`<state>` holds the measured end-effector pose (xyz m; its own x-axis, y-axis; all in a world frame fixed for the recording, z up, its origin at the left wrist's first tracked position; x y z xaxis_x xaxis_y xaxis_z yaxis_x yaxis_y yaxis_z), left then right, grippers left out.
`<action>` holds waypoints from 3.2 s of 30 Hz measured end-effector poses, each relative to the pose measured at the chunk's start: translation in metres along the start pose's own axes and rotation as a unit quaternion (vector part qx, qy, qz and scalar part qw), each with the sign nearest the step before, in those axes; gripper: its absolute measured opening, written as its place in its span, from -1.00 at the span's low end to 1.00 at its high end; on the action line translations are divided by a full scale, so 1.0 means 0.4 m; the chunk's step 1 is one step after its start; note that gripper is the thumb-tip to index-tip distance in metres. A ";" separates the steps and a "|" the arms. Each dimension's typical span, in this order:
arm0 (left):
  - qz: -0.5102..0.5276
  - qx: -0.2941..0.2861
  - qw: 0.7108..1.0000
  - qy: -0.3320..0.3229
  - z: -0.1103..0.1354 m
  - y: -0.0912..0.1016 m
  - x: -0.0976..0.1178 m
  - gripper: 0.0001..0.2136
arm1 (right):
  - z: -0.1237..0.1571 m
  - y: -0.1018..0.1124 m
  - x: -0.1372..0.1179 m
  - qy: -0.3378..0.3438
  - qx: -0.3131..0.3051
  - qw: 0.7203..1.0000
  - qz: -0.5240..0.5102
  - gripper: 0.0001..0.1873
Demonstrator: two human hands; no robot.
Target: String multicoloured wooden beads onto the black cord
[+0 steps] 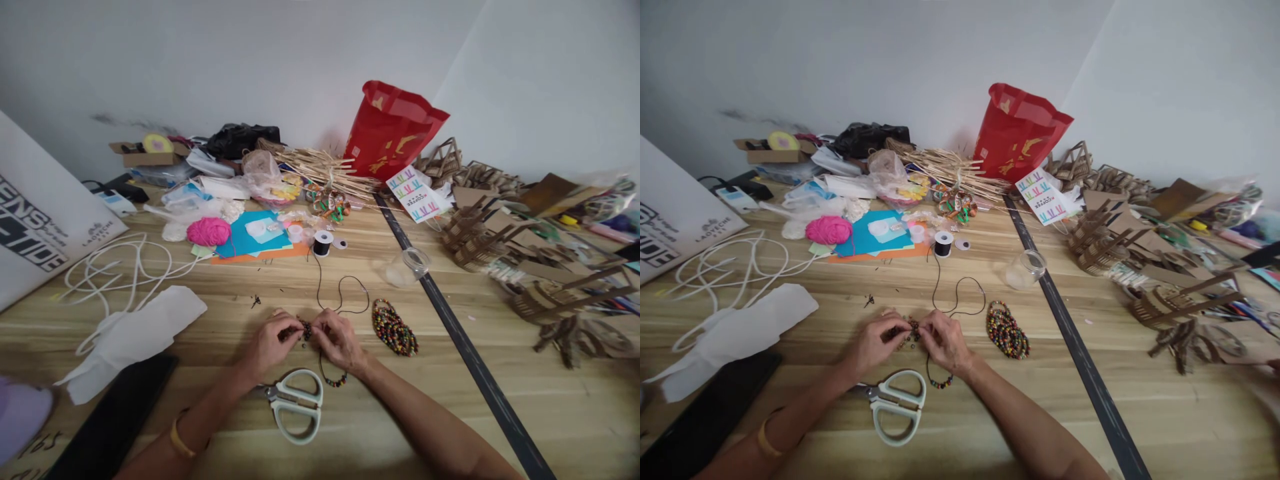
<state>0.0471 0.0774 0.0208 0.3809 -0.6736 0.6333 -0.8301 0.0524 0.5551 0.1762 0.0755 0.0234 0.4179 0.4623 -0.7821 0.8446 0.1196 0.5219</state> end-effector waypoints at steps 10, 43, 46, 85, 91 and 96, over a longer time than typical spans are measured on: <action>0.160 0.022 0.978 0.131 0.016 0.002 -0.050 -0.89 | 0.005 -0.006 -0.006 0.022 -0.012 1.000 0.007 -0.88; 0.175 0.012 0.972 0.158 0.029 -0.016 -0.067 -0.91 | 0.007 -0.012 -0.028 0.063 -0.022 0.998 0.017 -0.92; 0.172 0.005 0.971 0.163 0.028 -0.014 -0.065 -0.92 | 0.007 -0.011 -0.029 0.063 -0.021 0.998 0.018 -0.91; 0.187 0.017 0.972 0.144 0.026 -0.013 -0.064 -0.92 | 0.007 -0.012 -0.024 0.058 -0.026 0.998 0.020 -0.90; 0.189 0.022 0.972 0.135 0.027 -0.013 -0.063 -0.92 | 0.005 -0.012 -0.027 0.056 -0.027 0.998 0.026 -0.88; 0.192 0.018 0.972 0.138 0.026 -0.015 -0.062 -0.92 | 0.004 -0.012 -0.029 0.057 -0.030 0.998 0.026 -0.89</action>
<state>0.0384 0.0860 -0.0037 0.1314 -0.3866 0.9128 -0.9445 0.2308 0.2337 0.1676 0.0681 0.0295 0.4164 0.5661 -0.7114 0.7996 0.1445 0.5829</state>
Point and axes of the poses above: each hand's wrist, its own z-axis away from the middle knuckle, its own y-axis out of the back of the hand, x = y × z, the point moved 8 cm from there along -z, towards the middle knuckle, and after that the axes turned 15 degrees about -y, right-handed, at the moved point
